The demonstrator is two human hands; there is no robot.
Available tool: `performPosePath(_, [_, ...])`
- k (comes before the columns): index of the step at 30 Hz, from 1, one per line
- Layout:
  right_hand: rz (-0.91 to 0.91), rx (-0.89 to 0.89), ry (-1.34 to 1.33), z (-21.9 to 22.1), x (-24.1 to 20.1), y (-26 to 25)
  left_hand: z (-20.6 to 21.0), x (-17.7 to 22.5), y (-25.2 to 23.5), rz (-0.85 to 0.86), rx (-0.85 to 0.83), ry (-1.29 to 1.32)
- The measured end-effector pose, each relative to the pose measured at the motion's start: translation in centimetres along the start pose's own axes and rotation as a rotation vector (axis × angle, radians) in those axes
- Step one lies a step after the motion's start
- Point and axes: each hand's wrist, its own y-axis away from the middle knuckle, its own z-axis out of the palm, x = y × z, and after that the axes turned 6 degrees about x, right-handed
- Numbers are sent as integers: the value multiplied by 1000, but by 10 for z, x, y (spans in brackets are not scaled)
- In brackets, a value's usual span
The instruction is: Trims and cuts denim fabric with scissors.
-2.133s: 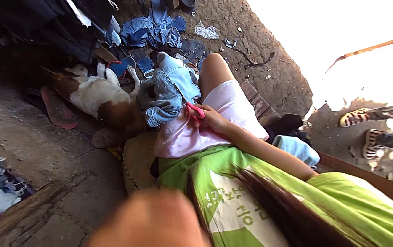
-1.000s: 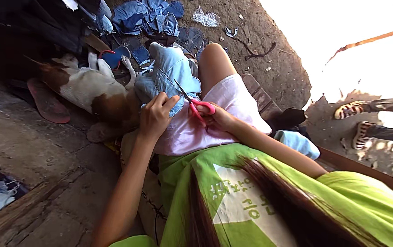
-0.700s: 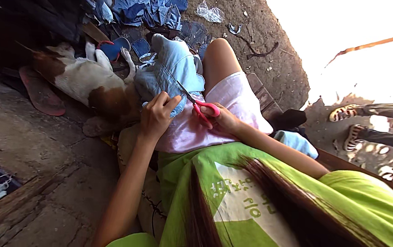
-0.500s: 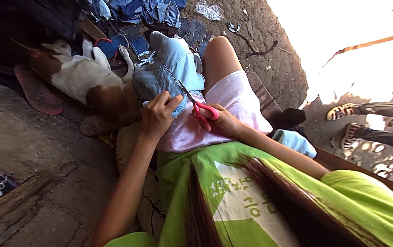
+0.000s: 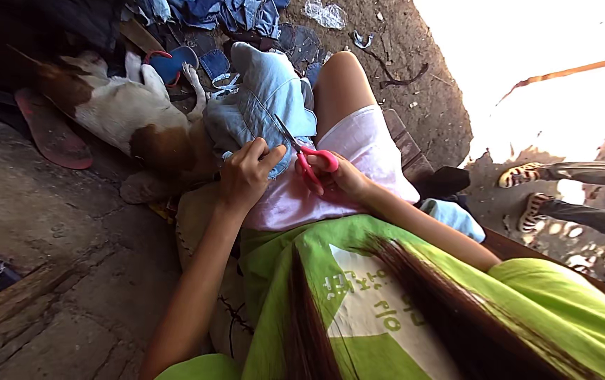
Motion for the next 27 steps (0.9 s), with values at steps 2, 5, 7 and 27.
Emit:
performPosePath(2, [-29,35,32,1,2,4,0,-1,1,-6,1,0])
performPosePath(5, [-79,10,38,-6,11,15,2,0,4,-24,38,-23])
performPosePath(7, [-88,-7,20,-10,13,16,4,7,5,-69,60,-65])
performPosePath(27, [-142,85,122,-6,23,18,46,28,7,-311,350,-30])
